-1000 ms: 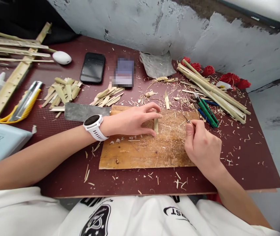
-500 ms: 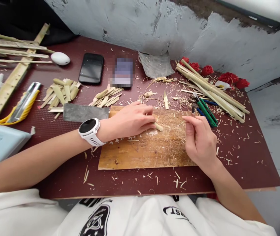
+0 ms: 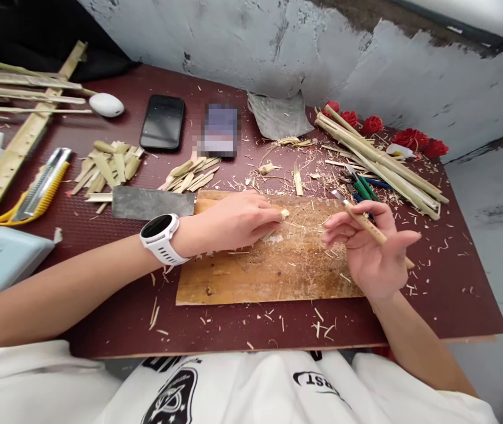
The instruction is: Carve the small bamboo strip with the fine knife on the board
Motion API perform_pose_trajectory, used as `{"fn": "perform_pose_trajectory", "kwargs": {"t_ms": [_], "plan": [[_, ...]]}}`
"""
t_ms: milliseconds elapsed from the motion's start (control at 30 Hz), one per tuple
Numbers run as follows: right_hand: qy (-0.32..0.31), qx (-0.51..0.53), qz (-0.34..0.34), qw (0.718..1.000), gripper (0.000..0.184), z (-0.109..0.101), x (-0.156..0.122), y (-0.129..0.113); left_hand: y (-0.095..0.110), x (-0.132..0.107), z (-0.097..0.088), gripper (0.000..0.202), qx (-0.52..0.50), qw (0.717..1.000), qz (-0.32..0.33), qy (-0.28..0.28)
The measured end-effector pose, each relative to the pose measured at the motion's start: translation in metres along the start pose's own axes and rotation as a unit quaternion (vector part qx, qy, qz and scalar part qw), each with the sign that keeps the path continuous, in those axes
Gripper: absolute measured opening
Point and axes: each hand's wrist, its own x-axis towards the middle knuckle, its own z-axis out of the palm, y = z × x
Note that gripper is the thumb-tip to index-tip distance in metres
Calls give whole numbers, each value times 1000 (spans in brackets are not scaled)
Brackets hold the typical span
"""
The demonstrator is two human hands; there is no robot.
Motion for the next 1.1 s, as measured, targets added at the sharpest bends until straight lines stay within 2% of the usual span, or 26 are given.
{"fn": "perform_pose_trajectory", "kwargs": {"t_ms": [67, 133, 233, 333, 400, 467, 533, 600, 733, 900, 1033, 1100], "plan": [[-28, 11, 9, 999, 63, 2, 0, -2, -1, 1, -1, 36, -10, 1000, -6, 3], [-25, -17, -1, 1000, 67, 4, 0, -1, -2, 2, -1, 36, -14, 1000, -13, 5], [36, -92, -60, 993, 51, 8, 1, 5, -3, 2, -3, 36, -17, 1000, -19, 5], [122, -96, -97, 983, 25, 8, 0, 7, -4, 2, -4, 36, -17, 1000, -21, 6], [138, -75, -88, 984, 28, 4, -2, 4, -4, 2, -4, 33, -20, 1000, -22, 5], [103, -61, -62, 991, 47, -1, -4, -2, -5, 1, -4, 31, -23, 999, -24, 3], [35, -41, -26, 998, 68, -8, -7, -10, -6, 1, -4, 30, -23, 999, -27, 0], [-29, -24, 5, 999, 74, -15, -10, -15, -6, 1, -4, 30, -23, 999, -28, -3], [-95, -22, 3, 995, 69, -24, -14, -15, -7, 0, -4, 31, -26, 999, -29, -3], [-131, -47, 8, 990, 67, -20, -10, -16, -7, 1, -4, 33, -26, 999, -31, -5], [-176, -9, -39, 984, 63, -14, -6, -19, -7, 1, -4, 33, -27, 999, -28, -4], [-176, 23, -53, 983, 61, -12, -6, -19, -8, 1, -4, 33, -28, 999, -26, -4]]}}
